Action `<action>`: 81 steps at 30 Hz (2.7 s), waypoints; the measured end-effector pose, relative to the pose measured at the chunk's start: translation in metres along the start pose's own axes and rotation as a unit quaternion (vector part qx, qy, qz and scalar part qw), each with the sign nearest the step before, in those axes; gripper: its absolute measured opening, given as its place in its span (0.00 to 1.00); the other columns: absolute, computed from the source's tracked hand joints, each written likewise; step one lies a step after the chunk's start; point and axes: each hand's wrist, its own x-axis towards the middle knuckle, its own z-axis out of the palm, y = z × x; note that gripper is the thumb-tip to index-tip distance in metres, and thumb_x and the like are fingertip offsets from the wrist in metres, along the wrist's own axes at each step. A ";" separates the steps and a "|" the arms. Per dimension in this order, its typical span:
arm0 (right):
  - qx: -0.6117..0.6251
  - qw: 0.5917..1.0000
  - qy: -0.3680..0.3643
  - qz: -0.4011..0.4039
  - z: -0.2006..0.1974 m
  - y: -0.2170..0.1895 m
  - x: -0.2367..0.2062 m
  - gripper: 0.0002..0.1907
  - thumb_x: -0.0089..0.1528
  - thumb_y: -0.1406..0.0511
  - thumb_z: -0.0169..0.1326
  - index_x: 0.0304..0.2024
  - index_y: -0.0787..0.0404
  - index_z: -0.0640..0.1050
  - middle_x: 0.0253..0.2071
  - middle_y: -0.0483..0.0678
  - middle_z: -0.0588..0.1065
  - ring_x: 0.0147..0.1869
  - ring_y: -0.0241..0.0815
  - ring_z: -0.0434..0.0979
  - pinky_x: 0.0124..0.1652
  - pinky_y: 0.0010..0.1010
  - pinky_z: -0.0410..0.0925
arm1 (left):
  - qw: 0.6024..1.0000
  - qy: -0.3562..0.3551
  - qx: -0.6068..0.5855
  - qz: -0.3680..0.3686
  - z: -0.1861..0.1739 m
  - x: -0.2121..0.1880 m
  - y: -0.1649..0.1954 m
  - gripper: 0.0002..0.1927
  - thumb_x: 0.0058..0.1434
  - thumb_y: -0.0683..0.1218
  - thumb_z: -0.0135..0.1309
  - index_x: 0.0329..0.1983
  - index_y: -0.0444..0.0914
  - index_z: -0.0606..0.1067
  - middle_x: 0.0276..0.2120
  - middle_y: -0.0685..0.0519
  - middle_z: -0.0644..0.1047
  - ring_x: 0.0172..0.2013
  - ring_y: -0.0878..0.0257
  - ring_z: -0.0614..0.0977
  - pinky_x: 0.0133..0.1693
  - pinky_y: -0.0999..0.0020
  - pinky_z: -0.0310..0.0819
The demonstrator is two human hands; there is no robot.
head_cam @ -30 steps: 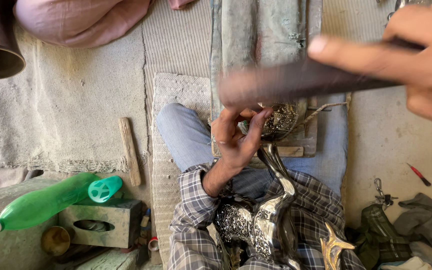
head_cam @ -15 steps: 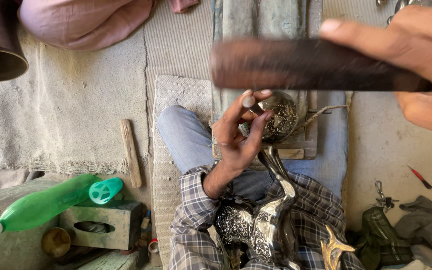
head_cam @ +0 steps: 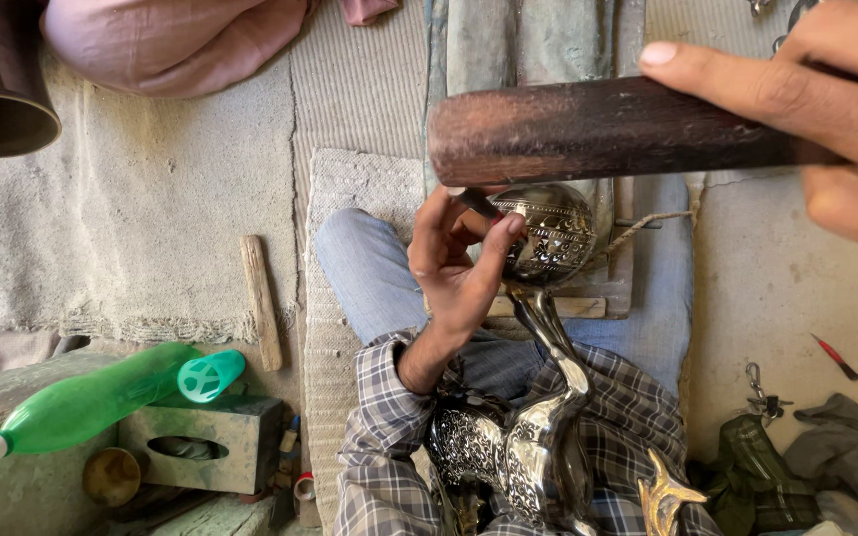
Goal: The person uses a hammer and a small metal punch to engrave a decorative pattern onto a spherical metal object. They repeatedly position the punch and strike it with the hammer to create indentations in the metal surface.
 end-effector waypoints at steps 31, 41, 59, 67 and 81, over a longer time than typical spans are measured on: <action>-0.006 0.999 -0.016 -0.039 -0.021 -0.018 0.027 0.49 0.54 0.76 0.56 0.75 0.39 0.60 0.30 0.42 0.71 0.30 0.36 0.67 0.33 0.33 0.67 | 0.998 0.010 0.007 0.062 0.000 -0.003 -0.011 0.33 0.68 0.32 0.59 0.71 0.39 0.58 0.59 0.42 0.73 0.41 0.65 0.85 0.39 0.75 0.88; 0.028 0.998 0.018 -0.056 -0.016 -0.015 0.028 0.50 0.53 0.78 0.56 0.76 0.43 0.60 0.29 0.43 0.70 0.30 0.38 0.66 0.33 0.35 0.66 | 1.000 -0.008 -0.006 0.018 -0.001 -0.006 -0.010 0.31 0.68 0.31 0.57 0.71 0.35 0.58 0.58 0.37 0.76 0.36 0.65 0.84 0.37 0.73 0.85; -0.012 0.999 -0.017 -0.031 -0.024 -0.016 0.035 0.53 0.50 0.76 0.56 0.75 0.39 0.59 0.27 0.42 0.68 0.28 0.35 0.69 0.35 0.33 0.67 | 1.000 -0.018 -0.015 0.012 0.000 -0.004 -0.010 0.32 0.70 0.31 0.56 0.73 0.36 0.59 0.59 0.35 0.76 0.36 0.66 0.84 0.38 0.73 0.85; -0.042 0.998 -0.026 -0.040 -0.022 -0.016 0.034 0.54 0.50 0.74 0.57 0.77 0.38 0.58 0.27 0.42 0.67 0.26 0.35 0.67 0.34 0.33 0.67 | 1.000 -0.014 0.003 0.022 0.000 -0.002 -0.009 0.30 0.69 0.31 0.57 0.72 0.35 0.61 0.56 0.38 0.78 0.39 0.65 0.85 0.38 0.74 0.86; -0.067 0.993 -0.095 0.014 -0.017 -0.017 0.027 0.50 0.54 0.73 0.58 0.75 0.39 0.57 0.30 0.42 0.71 0.30 0.35 0.71 0.36 0.29 0.70 | 0.999 -0.038 -0.012 -0.034 -0.004 0.012 0.002 0.25 0.70 0.35 0.59 0.68 0.35 0.67 0.48 0.44 0.82 0.40 0.66 0.85 0.38 0.75 0.85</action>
